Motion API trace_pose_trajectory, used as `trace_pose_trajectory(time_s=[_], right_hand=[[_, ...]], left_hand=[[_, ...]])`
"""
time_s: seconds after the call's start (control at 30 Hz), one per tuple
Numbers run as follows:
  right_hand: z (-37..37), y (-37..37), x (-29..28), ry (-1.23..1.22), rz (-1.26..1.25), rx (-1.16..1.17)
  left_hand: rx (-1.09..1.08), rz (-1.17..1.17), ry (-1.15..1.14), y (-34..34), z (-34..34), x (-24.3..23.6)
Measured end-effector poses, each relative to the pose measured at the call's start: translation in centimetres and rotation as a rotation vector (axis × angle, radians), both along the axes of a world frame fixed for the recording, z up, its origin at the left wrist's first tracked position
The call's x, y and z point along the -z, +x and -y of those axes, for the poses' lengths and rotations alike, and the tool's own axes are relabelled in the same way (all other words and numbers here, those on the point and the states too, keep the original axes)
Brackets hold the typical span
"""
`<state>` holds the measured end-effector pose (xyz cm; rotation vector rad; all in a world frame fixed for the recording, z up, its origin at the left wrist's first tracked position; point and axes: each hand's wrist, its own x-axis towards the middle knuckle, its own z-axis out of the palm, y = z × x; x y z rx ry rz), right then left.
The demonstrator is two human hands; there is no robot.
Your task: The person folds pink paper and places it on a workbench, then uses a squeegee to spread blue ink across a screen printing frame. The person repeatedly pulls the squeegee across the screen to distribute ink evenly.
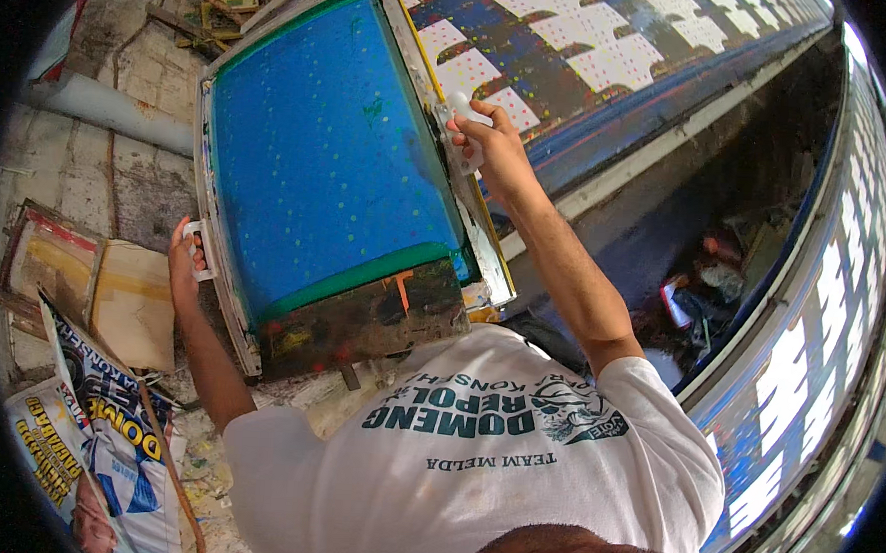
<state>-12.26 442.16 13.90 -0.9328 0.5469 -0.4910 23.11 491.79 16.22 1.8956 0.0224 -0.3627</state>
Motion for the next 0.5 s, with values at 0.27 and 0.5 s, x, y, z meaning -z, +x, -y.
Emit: trace_pose_trajectory(time_s=[0.27, 0.5], right_hand=[[14.9, 8.1, 2.8, -0.405, 0.069, -0.216], [26.8, 10.3, 5.3, -0.166, -0.005, -0.060]], left_hand=[[-0.024, 0.010, -0.076, 1.5, 7.8, 4.7], [-0.167, 0.018, -0.204, -1.6, 19.6, 9.3]])
